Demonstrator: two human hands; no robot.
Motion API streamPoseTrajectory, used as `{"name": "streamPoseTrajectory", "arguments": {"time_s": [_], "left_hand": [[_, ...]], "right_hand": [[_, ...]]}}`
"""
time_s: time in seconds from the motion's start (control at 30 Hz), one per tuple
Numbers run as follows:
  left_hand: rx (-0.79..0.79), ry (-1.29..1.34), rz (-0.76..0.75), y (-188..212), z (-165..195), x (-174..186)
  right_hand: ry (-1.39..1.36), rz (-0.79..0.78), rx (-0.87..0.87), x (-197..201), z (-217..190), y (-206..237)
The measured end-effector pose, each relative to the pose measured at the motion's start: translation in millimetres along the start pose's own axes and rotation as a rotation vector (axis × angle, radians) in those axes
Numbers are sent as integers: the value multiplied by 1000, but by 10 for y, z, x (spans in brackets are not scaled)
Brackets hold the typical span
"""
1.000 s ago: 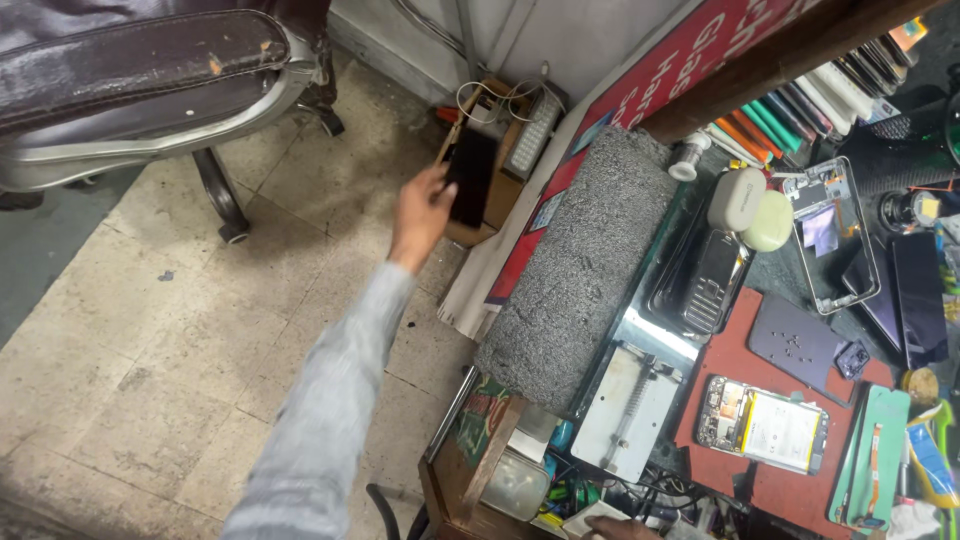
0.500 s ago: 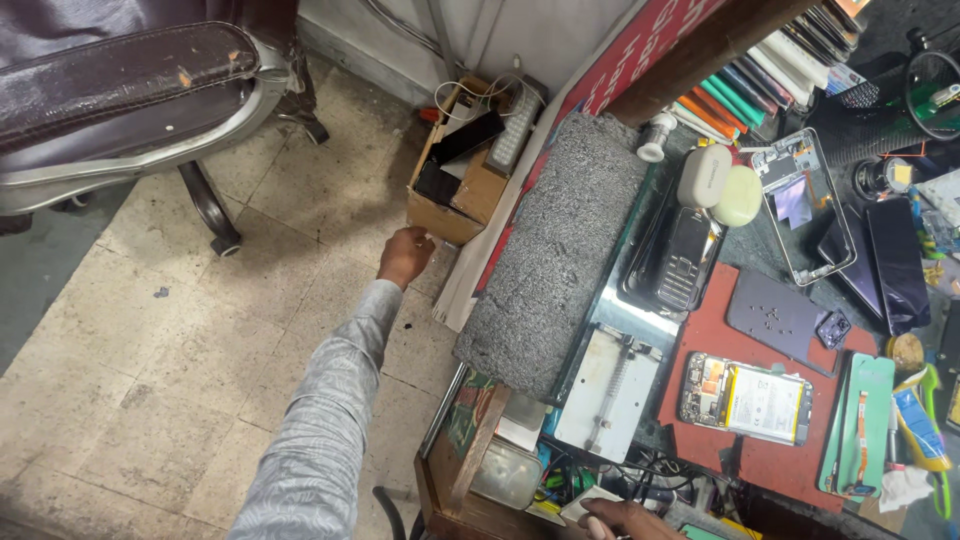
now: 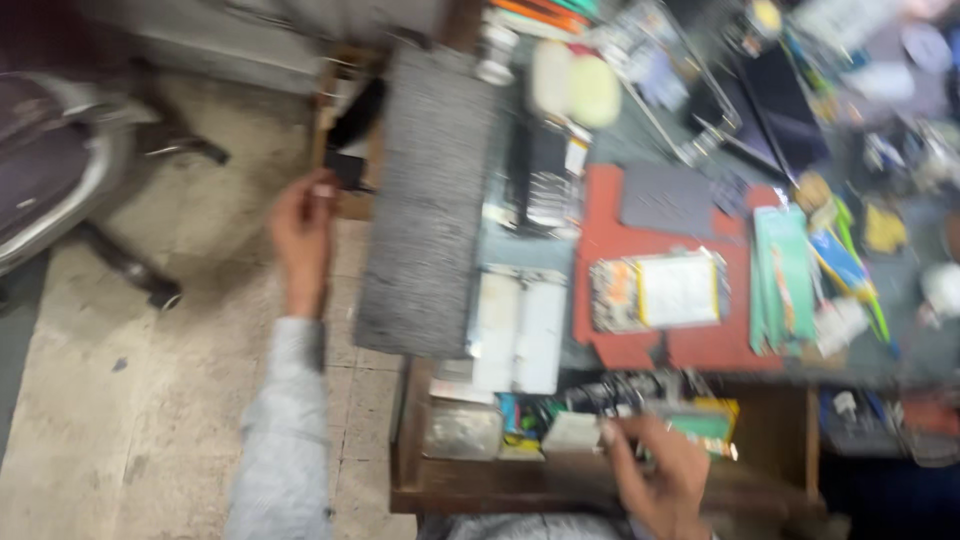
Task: The person removes a cracked screen from a smartphone, searches through a drawer of replacement screens, and installs a new screen by connecting the ribbon cable and seating it into the phone chassis.
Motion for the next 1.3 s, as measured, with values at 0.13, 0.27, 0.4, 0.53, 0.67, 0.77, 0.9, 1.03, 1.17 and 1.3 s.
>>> {"name": "streamPoseTrajectory", "arguments": {"time_s": [0.13,0.27,0.4,0.53,0.67,0.77,0.9,1.03,1.17,1.3], "left_hand": [[-133,18,-9,412,706,84],[-201,-4,21,908,1406,53],[-292,-115,10,1436,1868,-188],[-329,-171,-6,1892,2113,-559],[-453,-320,-22,2285,2427,-1086],[-530,-361,-135,2485,2667,-1541],[-515,-202,-308,2677,2917,-2141],[-537,-117,-465,2795,3172,-2577],[-538,-78,-523,2790,3310,-2906],[-635,-119,-671,2769,3375,-3313]], "right_hand": [[133,314,65,826,65,-282],[320,363,-44,1461,457,-683],[193,309,-159,1725,852,-870],[251,331,-97,1844,969,-867],[176,279,-171,1973,1159,-842],[104,250,-200,2033,1248,-828],[146,263,-144,2102,1284,-817],[111,289,-114,2181,1338,-811],[52,345,-89,2267,1334,-766],[-62,280,-112,2251,1376,-779]]}}
Point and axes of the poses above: each hand's wrist, its own y-axis away from the middle knuckle, its own x-axis out of the back of the hand, z = x × y, the point moved 8 cm from there along -y, towards the middle knuckle, and after that the axes turned 4 degrees about -x, right-handed, at the moved point
